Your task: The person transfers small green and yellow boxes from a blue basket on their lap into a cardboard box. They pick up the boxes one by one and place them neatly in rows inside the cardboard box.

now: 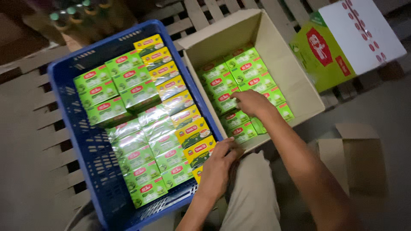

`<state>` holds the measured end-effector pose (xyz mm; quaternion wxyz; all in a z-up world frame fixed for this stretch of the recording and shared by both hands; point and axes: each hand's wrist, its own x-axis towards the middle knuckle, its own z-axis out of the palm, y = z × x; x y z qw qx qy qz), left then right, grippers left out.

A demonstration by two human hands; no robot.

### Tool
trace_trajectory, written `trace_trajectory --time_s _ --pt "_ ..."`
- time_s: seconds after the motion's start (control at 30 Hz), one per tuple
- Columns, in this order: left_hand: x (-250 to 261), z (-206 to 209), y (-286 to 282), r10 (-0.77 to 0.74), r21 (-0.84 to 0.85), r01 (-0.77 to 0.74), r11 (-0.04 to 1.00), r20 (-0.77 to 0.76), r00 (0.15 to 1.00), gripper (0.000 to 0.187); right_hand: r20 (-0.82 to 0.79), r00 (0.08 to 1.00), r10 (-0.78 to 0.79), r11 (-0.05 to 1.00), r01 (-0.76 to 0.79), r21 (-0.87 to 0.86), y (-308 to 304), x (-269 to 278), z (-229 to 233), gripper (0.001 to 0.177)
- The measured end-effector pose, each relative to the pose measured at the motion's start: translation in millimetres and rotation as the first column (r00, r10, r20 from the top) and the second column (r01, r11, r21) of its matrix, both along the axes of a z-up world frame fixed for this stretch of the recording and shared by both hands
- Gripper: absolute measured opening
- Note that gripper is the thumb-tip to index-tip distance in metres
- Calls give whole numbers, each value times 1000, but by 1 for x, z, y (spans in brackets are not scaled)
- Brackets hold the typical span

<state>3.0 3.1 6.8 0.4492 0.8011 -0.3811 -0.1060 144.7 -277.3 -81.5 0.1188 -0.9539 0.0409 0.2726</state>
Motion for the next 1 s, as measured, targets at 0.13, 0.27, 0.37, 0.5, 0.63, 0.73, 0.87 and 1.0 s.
trace_trajectory --time_s 0.13,0.27,0.37,0.5,0.63,0.73,0.87,1.0 --pt "-2 -4 14 -14 56 10 998 70 997 42 317 948 -22 974 -52 221 30 -52 45 52" --pt "1 10 58 -174 -31 177 984 79 982 44 318 937 -145 943 34 330 61 -89 61 42" --pt "12 17 103 -49 -110 61 992 108 993 41 337 919 -202 936 80 343 78 -94 57 41" --pt "49 -34 177 229 175 -237 955 69 971 51 239 921 -306 919 220 328 88 -88 49 44" --pt "102 -73 252 341 295 -365 883 131 931 61 401 864 -304 932 183 313 89 -87 32 31" --pt "137 -121 286 379 377 -500 780 351 856 78 414 833 -366 921 260 291 91 -94 33 25" --pt "196 -172 293 294 549 -578 604 521 802 120 368 771 -519 847 406 343 97 -92 43 29" --pt "243 -198 284 300 620 -723 306 658 691 82 316 719 -619 741 401 540 83 -88 20 29"
